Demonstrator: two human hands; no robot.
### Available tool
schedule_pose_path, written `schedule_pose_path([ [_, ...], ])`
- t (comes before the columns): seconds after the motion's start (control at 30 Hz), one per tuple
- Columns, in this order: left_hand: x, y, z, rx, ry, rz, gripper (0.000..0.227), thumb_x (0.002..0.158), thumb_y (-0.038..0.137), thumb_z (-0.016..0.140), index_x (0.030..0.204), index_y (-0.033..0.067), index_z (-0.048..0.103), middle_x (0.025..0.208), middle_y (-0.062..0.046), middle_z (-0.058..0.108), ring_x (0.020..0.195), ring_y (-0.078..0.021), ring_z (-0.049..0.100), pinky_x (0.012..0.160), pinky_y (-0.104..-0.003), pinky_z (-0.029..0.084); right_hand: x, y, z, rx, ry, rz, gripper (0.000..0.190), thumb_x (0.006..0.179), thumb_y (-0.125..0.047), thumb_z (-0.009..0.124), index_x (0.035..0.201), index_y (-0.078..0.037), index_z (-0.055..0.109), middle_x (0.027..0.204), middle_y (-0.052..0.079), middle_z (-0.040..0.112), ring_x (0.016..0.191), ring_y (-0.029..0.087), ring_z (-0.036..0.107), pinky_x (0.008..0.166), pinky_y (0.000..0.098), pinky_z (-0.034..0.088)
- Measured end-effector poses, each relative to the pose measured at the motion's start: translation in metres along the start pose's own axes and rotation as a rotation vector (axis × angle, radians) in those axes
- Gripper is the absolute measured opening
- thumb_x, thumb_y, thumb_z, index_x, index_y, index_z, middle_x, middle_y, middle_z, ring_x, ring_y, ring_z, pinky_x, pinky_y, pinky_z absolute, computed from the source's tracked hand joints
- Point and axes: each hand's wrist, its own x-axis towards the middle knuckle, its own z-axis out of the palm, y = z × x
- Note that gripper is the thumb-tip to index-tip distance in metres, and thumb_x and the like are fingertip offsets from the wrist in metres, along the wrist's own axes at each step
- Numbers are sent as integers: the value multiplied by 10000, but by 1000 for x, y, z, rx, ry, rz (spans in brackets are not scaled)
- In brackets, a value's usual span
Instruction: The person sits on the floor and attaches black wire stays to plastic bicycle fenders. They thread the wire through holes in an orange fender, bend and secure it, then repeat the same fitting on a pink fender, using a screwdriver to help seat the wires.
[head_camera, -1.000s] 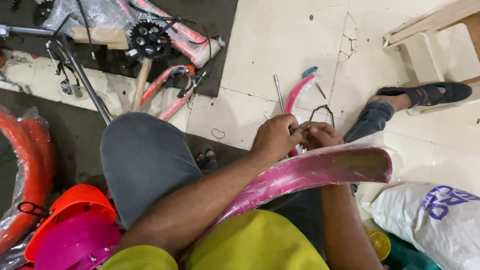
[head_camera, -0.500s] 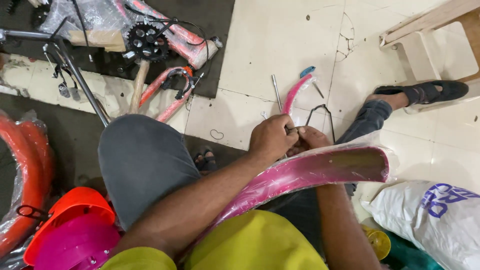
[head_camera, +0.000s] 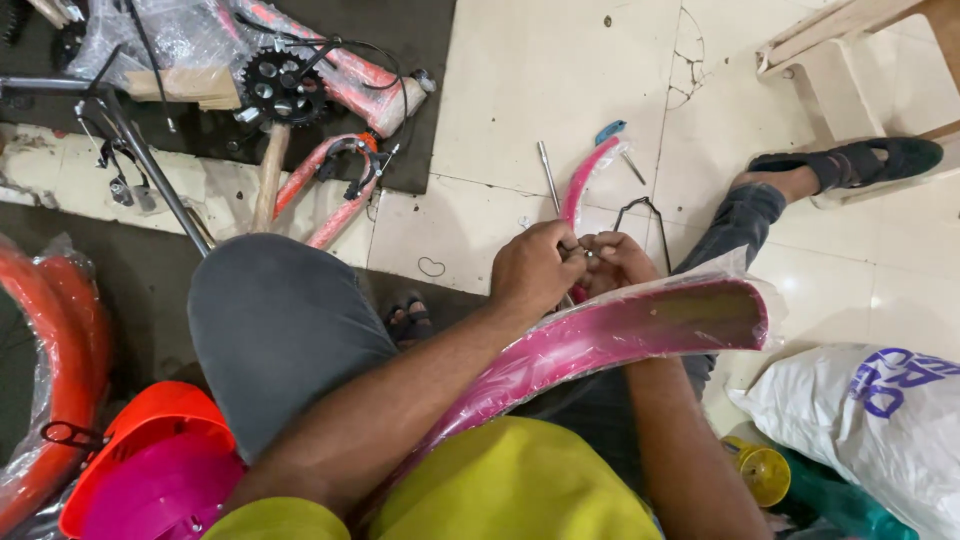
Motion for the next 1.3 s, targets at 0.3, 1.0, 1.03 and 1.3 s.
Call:
schedule_pose_path([
  [0.3,16,-36,25,-621,-156,-257,155,884,177,709,921,28,688,776,-48,704,676,-154,685,612,-315,555,-2,16,8,56,-71,-74,190,1019,11,615,1198,29,677,1046,171,710,940,267,704,862,405,580],
  [1.0,-22,72,-41,-6,-728,397,349,950,353,662,1259,197,704,1054,-100,769,965,-239,751,856,-390,571,-25,-9,-40,-224,320,-78,235,988,-72,641,1209,10,644,959,97,704,759,136,682,629,254,569],
  [1.03,-22,68,-41,-47,-684,429,313,981,309,647,1260,183,709,1077,-102,766,982,-233,749,869,-387,573,-30,-8,-34,-192,304,-137,240,995,-63,598,1212,34,628,1001,96,708,836,146,720,709,253,603],
  [1.3,76,77,-199,-452,-336,237,316,1008,190,675,1292,53,666,1115,-19,731,963,-102,662,869,-304,568,-28,-3,-47,-175,291,-142,240,952,38,593,1180,91,644,970,167,683,745,197,597,643,349,524],
])
